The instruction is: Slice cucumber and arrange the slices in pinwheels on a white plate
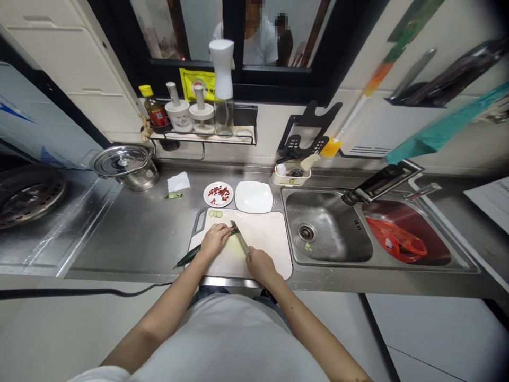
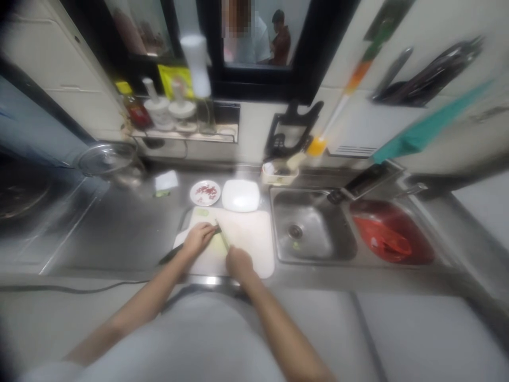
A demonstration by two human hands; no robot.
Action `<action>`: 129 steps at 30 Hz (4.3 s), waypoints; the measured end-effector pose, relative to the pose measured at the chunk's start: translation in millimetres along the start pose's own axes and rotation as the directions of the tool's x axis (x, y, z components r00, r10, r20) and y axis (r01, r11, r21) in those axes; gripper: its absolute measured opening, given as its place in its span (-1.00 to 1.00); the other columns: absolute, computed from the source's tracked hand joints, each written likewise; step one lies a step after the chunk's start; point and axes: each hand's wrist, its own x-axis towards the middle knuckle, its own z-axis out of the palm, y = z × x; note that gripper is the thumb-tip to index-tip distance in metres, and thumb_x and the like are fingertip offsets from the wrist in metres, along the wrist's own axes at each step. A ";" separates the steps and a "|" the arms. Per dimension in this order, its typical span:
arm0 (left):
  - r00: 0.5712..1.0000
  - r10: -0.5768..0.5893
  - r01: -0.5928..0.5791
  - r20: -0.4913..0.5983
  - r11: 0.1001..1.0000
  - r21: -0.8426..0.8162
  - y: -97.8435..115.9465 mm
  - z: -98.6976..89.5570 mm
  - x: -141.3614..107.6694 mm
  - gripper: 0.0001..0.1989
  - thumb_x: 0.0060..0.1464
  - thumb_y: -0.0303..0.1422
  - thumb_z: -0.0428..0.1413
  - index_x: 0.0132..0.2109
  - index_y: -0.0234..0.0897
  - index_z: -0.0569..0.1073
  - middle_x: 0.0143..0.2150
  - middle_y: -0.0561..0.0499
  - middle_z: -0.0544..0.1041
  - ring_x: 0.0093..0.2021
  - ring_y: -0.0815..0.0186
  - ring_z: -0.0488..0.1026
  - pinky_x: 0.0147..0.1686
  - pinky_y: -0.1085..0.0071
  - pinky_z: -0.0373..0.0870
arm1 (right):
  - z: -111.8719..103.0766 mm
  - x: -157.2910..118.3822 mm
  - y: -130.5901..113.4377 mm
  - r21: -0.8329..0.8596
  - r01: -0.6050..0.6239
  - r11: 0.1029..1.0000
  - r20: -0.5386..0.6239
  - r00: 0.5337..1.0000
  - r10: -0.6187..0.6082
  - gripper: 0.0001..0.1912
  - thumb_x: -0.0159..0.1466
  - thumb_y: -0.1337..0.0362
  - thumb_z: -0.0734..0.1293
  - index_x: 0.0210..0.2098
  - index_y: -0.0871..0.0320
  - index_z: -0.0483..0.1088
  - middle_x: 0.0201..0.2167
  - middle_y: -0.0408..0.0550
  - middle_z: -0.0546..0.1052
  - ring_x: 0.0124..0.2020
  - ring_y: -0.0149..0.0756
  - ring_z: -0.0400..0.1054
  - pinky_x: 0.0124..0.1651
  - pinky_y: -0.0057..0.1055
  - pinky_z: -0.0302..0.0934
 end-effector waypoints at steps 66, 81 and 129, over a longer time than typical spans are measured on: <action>1.000 -0.017 0.016 -0.005 0.998 -0.065 -2.8 1.9 3.1 -0.74 0.25 -0.33 0.01 -0.04 -0.17 0.56 -0.19 -0.05 0.53 -0.14 0.25 0.39 -0.10 0.34 0.33 | 6.1 16.6 -9.5 -0.048 0.044 0.998 -0.038 0.998 -0.046 -0.65 0.31 0.45 0.09 -0.03 0.30 0.40 -0.13 0.22 0.55 -0.06 -0.14 0.44 -0.10 -0.35 0.24; 1.000 -0.018 0.017 -0.006 0.997 -0.069 -2.9 2.2 3.6 -0.75 0.25 -0.32 0.01 -0.07 -0.16 0.57 -0.18 -0.04 0.54 -0.13 0.26 0.40 -0.09 0.33 0.33 | 12.5 13.1 -8.0 -0.059 0.022 0.998 -0.018 1.000 -0.023 -0.65 0.34 0.44 0.07 -0.01 0.29 0.38 -0.13 0.22 0.54 -0.04 -0.15 0.44 -0.10 -0.36 0.24; 1.000 -0.027 0.026 -0.007 0.997 -0.076 -1.6 1.0 2.5 -0.75 0.25 -0.31 0.00 -0.06 -0.16 0.56 -0.18 -0.03 0.54 -0.13 0.25 0.40 -0.09 0.34 0.32 | 20.9 22.9 -10.8 -0.020 -0.011 1.000 -0.051 0.999 0.010 -0.65 0.33 0.44 0.06 -0.02 0.29 0.38 -0.14 0.22 0.55 -0.06 -0.14 0.45 -0.12 -0.35 0.24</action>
